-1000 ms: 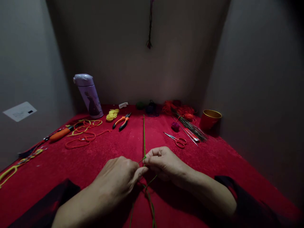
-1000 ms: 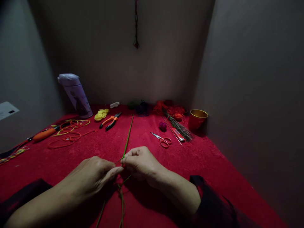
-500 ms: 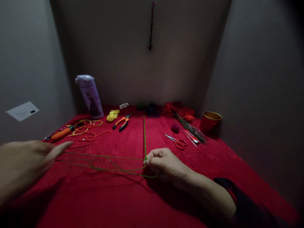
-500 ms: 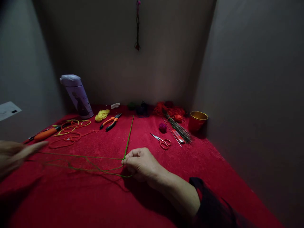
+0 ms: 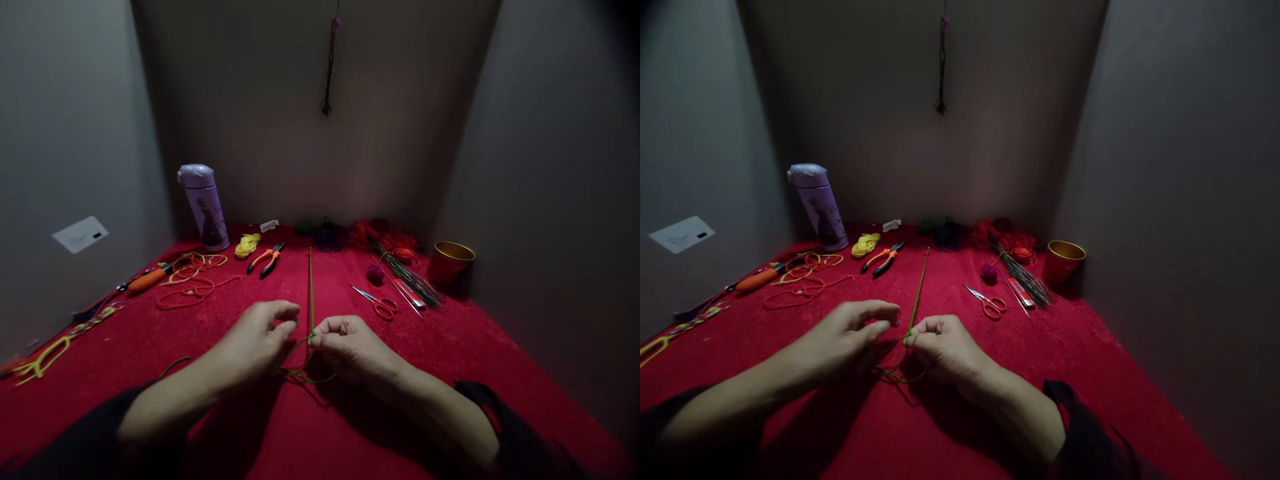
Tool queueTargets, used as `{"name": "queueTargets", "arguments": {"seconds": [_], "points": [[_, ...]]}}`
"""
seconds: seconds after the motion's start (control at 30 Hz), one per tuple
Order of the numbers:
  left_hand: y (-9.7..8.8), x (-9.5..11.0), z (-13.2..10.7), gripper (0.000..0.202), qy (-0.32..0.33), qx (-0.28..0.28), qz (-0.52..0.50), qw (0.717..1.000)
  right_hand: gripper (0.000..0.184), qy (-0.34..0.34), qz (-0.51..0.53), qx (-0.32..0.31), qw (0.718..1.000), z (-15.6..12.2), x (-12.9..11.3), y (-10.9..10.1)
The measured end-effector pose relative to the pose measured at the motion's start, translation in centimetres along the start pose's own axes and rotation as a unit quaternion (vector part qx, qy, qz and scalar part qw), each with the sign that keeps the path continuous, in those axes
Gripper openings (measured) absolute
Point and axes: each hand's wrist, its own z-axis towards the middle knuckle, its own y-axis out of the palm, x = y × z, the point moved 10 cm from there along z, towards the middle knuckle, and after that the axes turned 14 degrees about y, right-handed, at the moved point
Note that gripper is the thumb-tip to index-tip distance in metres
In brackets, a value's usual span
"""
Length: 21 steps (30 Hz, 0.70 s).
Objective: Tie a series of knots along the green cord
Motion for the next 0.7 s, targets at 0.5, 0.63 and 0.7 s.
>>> {"name": "queueTargets", "arguments": {"seconds": [0.5, 0.63, 0.7], "points": [[2.4, -0.2, 2.0, 0.021, 0.111, -0.054, 0.213, 0.969, 0.017, -0.039, -0.106, 0.113, 0.987, 0.2, -0.7, -0.7], [2.1, -0.6, 1.8, 0.018, 0.112, 0.001, 0.156, 0.981, 0.022, -0.105, -0.205, 0.179, 0.956, -3.6, -2.5, -0.4], [2.7, -1.3, 1.8, 0.018, 0.076, -0.003, 0.049, 0.996, 0.024, -0.149, -0.283, 0.200, 0.926, -6.7, -2.3, 1.2]]}}
